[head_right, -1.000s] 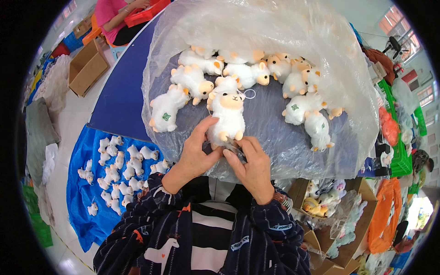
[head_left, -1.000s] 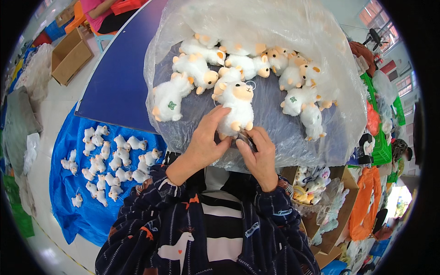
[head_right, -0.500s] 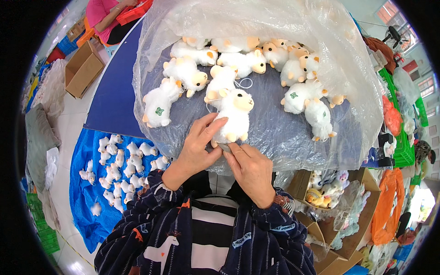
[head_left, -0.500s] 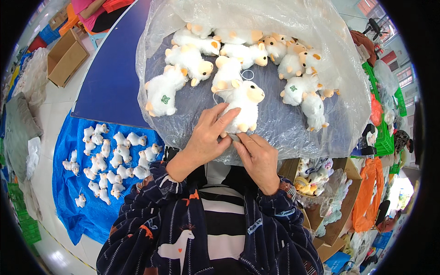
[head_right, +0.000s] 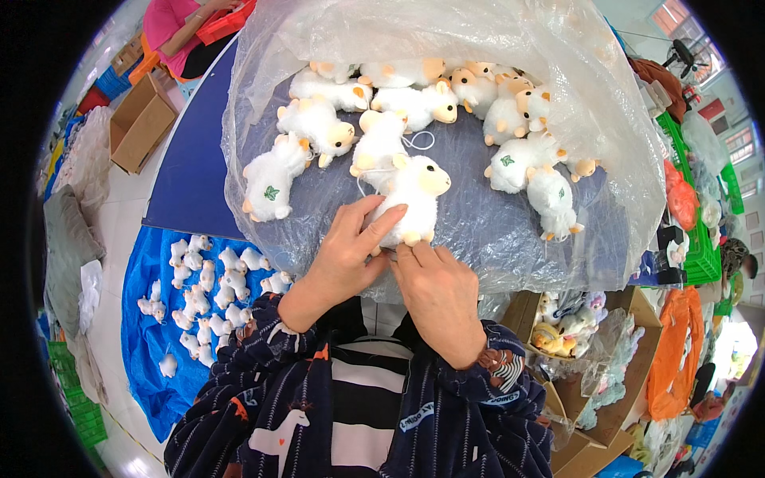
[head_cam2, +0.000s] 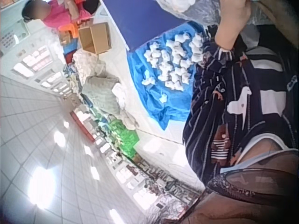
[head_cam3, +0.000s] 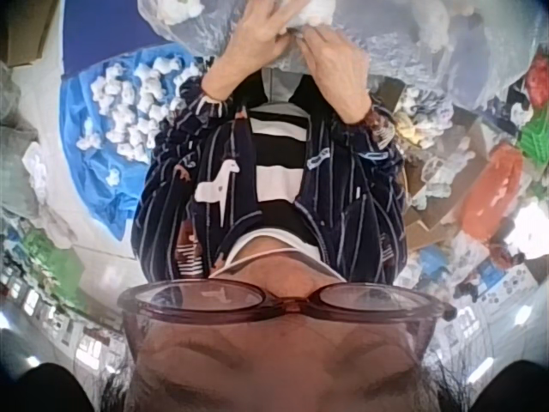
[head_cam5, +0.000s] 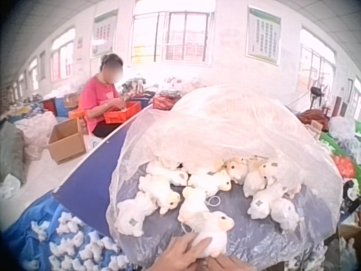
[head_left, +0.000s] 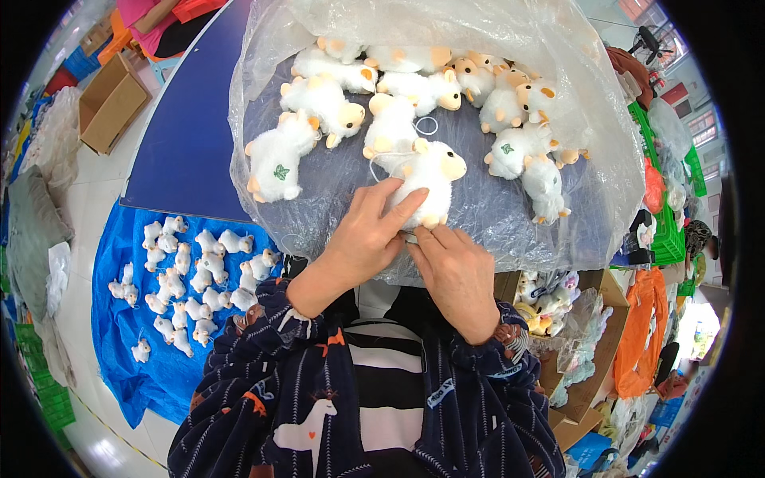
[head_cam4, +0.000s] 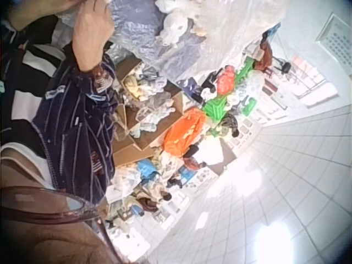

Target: The person trims loose threads and strings from small white plush toys using scissors. They pick up each toy, cut the excess material, and place the finished items into a cardboard box.

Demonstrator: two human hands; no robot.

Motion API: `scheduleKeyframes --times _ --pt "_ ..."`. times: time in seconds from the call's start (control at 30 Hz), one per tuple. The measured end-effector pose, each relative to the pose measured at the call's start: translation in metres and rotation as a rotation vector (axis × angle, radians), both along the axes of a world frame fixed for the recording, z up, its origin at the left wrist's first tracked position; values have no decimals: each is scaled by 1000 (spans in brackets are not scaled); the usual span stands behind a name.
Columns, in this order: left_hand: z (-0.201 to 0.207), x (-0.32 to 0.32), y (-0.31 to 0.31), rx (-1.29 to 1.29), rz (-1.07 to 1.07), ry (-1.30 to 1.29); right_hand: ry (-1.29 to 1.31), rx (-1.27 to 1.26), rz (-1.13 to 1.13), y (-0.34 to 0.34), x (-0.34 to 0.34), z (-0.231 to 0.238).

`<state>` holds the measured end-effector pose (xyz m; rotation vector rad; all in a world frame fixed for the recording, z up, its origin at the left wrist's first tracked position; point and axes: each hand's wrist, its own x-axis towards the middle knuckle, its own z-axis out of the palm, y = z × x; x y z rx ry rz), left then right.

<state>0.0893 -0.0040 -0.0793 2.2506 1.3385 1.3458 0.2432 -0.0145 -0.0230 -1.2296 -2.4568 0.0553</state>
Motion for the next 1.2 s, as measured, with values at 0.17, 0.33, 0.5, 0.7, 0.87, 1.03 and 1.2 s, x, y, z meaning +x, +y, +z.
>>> scheduleKeyframes --times 0.17,0.33,0.5,0.7,0.87,1.03,1.2 --pt "-2 2 0 -8 21 38 8 4 29 6 -2 -5" --pt "-7 -1 2 37 31 36 288 -67 -4 8 0 -31" --pt "-9 -6 5 -37 -16 -100 642 -293 -24 5 2 -55" --pt "-6 -11 5 -222 -82 -252 827 -431 -13 4 4 -64" --pt "-7 -12 5 -244 -85 -270 884 -459 11 5 6 -64" --pt "-5 -11 4 -260 -71 -292 758 -415 9 4 7 -58" --pt "-5 -10 4 -261 -72 -266 683 -332 -50 1 4 -52"
